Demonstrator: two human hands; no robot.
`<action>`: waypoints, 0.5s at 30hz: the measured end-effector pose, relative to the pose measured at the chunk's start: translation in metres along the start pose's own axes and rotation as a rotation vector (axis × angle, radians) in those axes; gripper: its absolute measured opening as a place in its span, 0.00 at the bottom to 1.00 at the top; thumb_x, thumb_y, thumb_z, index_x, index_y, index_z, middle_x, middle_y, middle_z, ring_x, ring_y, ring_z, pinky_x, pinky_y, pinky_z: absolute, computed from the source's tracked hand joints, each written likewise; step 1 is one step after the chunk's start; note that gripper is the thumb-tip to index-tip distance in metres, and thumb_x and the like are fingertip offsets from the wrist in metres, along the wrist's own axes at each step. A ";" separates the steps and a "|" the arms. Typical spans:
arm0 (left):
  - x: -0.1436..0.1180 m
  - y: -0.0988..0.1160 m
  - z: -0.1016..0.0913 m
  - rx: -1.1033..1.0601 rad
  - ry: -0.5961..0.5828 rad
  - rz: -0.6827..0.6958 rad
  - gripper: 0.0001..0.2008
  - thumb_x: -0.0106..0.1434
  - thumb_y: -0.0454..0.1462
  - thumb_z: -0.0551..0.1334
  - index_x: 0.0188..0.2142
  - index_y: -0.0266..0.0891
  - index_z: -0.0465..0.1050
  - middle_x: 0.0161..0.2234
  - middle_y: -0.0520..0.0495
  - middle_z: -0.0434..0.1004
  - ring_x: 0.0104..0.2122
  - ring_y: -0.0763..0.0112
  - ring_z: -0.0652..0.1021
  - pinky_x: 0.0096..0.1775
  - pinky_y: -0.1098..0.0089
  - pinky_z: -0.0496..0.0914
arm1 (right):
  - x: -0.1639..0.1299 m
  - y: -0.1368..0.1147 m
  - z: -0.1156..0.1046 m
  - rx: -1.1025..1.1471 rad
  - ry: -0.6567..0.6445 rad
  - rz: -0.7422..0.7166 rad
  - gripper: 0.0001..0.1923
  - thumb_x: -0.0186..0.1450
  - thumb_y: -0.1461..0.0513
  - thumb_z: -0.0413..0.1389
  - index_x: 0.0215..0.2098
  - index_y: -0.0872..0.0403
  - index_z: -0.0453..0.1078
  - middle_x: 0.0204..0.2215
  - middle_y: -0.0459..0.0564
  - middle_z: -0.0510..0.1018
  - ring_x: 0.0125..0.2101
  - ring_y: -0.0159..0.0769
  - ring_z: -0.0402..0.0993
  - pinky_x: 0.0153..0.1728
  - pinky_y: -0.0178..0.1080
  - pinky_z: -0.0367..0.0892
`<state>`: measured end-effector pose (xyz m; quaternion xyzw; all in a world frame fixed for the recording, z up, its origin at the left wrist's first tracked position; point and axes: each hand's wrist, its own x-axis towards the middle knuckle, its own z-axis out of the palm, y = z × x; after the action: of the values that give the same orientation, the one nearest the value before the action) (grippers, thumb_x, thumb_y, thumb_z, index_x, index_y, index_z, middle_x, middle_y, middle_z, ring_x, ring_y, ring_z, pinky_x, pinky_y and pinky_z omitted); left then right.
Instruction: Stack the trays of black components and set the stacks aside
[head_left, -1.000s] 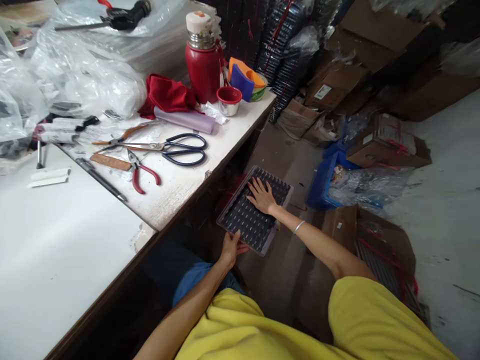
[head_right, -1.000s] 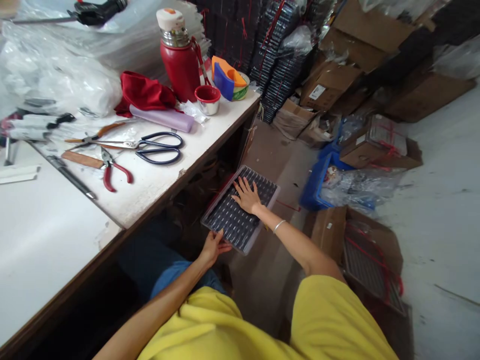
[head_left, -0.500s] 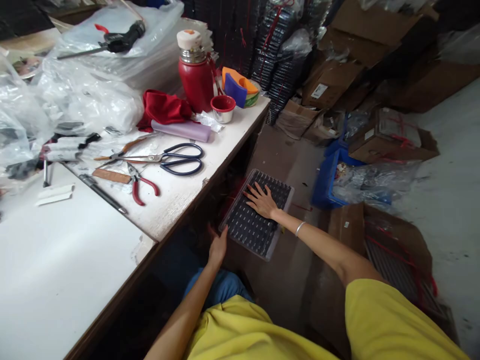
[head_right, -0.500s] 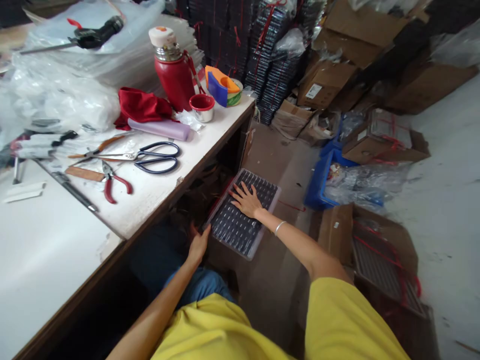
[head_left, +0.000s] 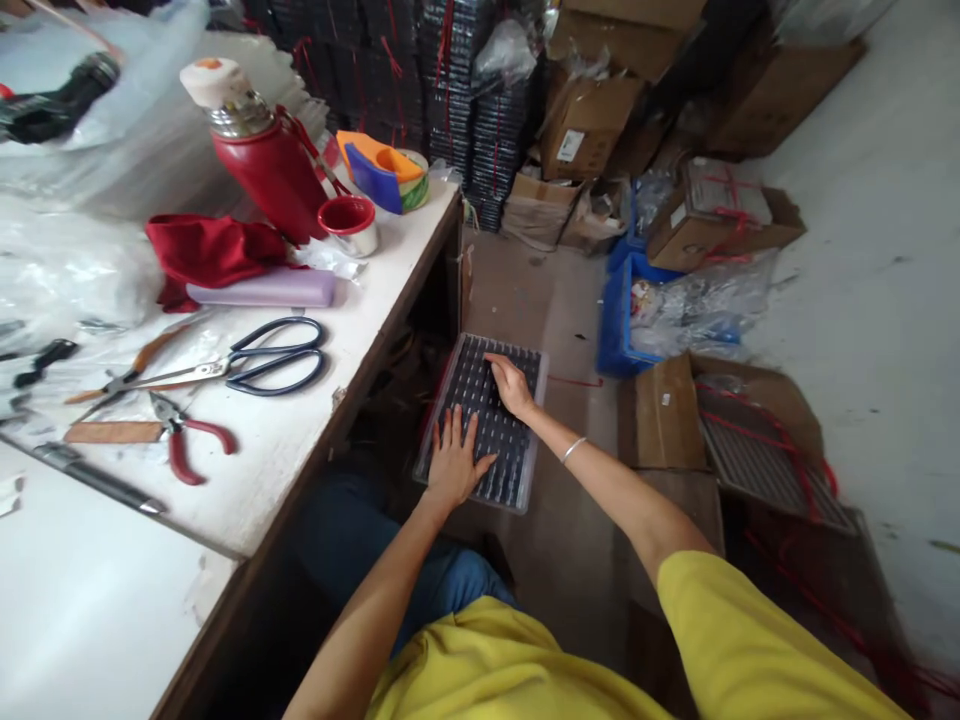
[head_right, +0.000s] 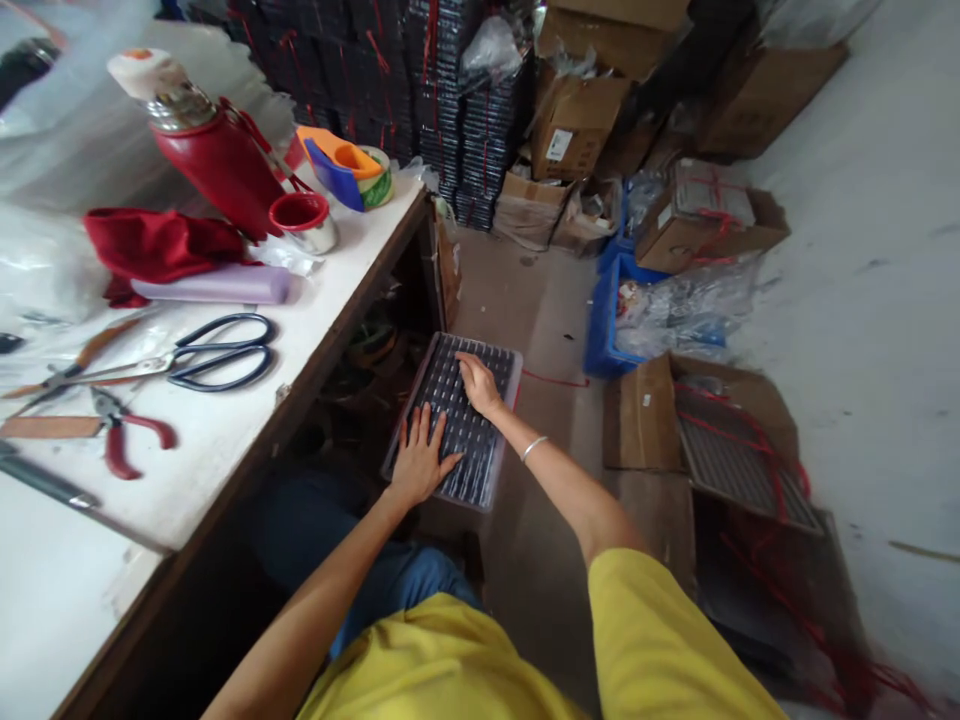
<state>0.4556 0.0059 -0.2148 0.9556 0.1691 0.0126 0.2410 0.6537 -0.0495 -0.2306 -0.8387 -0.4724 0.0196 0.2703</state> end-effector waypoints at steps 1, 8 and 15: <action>0.000 -0.001 0.000 0.085 -0.001 0.011 0.39 0.61 0.54 0.54 0.64 0.35 0.48 0.66 0.31 0.37 0.65 0.49 0.41 0.60 0.47 0.41 | -0.001 0.004 -0.001 0.017 0.016 0.012 0.19 0.67 0.56 0.51 0.54 0.53 0.63 0.56 0.55 0.65 0.55 0.45 0.62 0.53 0.55 0.58; 0.000 0.002 -0.003 0.249 -0.022 0.016 0.46 0.56 0.60 0.54 0.65 0.37 0.44 0.66 0.30 0.35 0.65 0.47 0.42 0.60 0.46 0.43 | -0.004 0.011 0.002 0.173 0.012 -0.016 0.18 0.66 0.55 0.51 0.52 0.51 0.69 0.60 0.55 0.63 0.62 0.45 0.50 0.61 0.54 0.44; -0.001 0.002 -0.008 0.206 -0.052 0.047 0.37 0.58 0.58 0.55 0.63 0.56 0.48 0.68 0.43 0.32 0.64 0.44 0.41 0.59 0.44 0.44 | -0.023 0.009 -0.012 0.318 0.195 0.255 0.14 0.67 0.56 0.52 0.47 0.55 0.69 0.51 0.53 0.70 0.53 0.42 0.64 0.53 0.54 0.58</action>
<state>0.4547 0.0076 -0.2070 0.9790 0.1407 -0.0240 0.1454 0.6511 -0.0770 -0.2292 -0.8365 -0.3250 0.0464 0.4387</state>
